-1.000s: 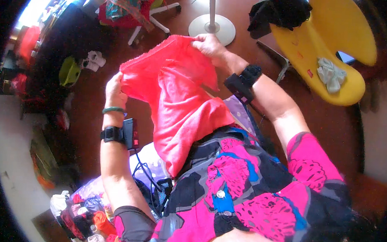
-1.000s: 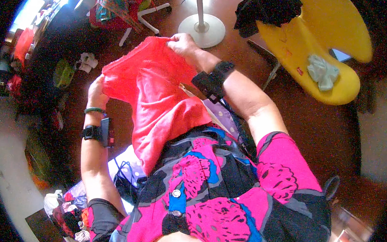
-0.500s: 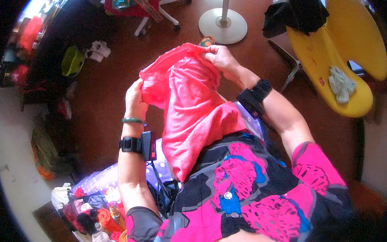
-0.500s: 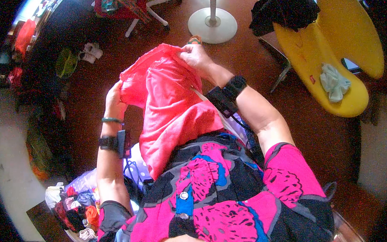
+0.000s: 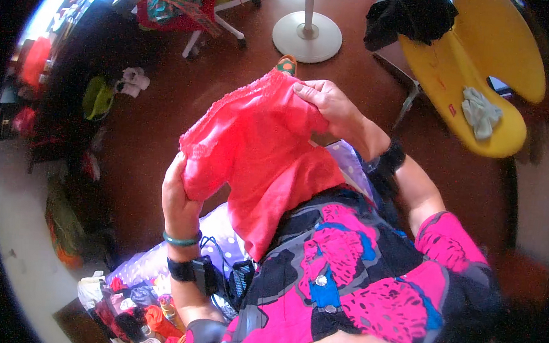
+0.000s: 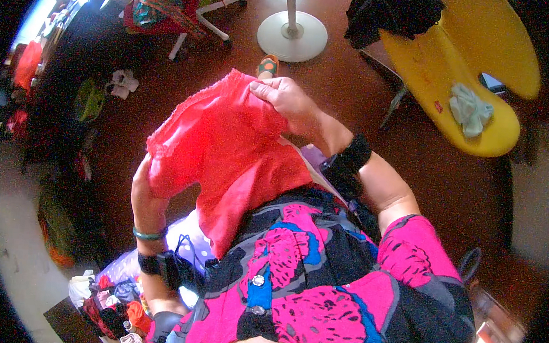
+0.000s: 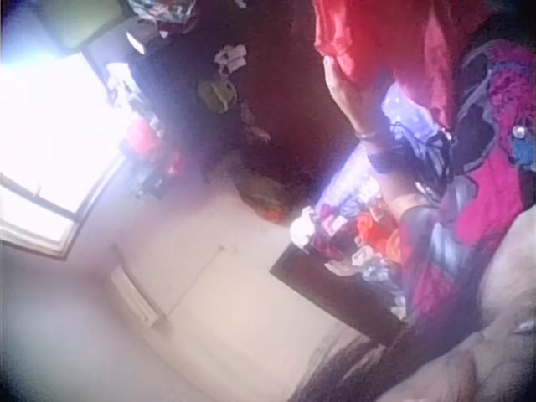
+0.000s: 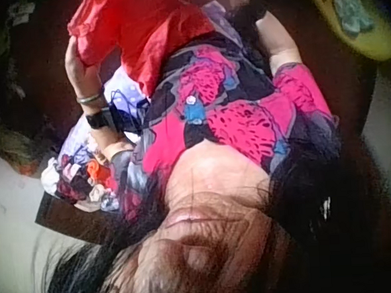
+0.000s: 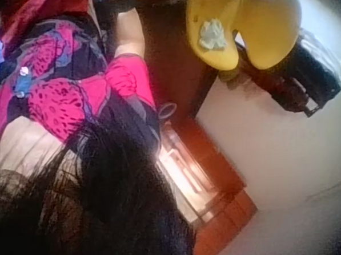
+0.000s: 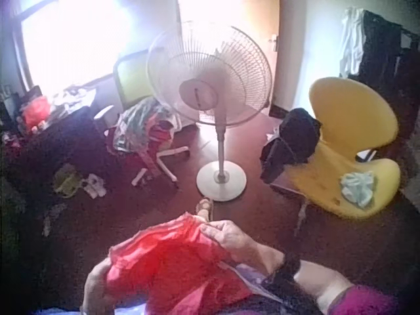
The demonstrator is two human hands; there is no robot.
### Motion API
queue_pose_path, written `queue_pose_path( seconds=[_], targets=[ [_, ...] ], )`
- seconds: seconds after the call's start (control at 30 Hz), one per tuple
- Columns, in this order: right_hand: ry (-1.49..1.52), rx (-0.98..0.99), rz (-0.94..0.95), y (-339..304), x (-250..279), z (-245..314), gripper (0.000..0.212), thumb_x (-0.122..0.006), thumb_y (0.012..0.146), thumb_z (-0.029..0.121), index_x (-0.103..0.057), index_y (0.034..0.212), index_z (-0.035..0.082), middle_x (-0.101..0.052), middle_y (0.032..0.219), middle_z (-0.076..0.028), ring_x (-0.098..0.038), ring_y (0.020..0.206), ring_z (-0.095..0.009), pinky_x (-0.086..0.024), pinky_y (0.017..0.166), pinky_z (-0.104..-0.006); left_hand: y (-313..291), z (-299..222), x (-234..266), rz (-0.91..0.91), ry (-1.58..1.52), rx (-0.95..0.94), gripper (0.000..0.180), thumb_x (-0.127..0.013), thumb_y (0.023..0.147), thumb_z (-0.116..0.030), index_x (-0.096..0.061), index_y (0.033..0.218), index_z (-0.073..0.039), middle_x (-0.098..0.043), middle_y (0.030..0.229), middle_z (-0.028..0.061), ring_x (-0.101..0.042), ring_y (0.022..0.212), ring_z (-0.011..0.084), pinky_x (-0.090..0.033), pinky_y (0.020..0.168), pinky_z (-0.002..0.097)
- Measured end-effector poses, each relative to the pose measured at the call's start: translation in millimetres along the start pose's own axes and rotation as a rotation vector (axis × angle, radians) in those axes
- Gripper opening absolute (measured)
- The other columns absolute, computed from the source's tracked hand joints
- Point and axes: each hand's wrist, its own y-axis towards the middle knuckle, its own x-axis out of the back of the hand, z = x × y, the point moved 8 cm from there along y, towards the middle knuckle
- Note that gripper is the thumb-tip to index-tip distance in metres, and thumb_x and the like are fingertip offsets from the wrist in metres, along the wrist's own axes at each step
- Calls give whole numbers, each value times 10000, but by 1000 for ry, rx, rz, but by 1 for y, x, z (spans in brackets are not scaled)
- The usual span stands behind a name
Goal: Folding a pink long-sleeved shirt.
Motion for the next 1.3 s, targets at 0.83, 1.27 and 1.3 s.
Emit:
queue_pose_path(
  seconds=[0.83,1.27,1.3],
  targets=[
    [-913,454,22,-79,-51,13,237,-694,787,178,-625,950,21,-629,806,-159,-632,753,-258,-479,695,-352,-56,9,-78,-250,-853,637,153,-529,901,-78,-551,1047,-38,-637,936,53,-625,779,123,-513,676,234],
    [-1253,684,268,-82,-88,-17,196,-669,775,177,-597,926,76,-614,808,-124,-634,770,-300,-520,665,-382,-61,11,-104,-103,-1006,656,217,-539,909,-69,-501,1123,-58,-605,1035,73,-608,900,154,-502,796,277],
    [-1250,687,348,-83,-92,-24,195,-642,789,215,-577,920,86,-595,797,-116,-622,767,-306,-514,651,-406,-61,8,-107,-116,-967,621,261,-544,913,-101,-487,1160,-39,-608,1049,86,-617,911,175,-511,801,302]
  ],
)
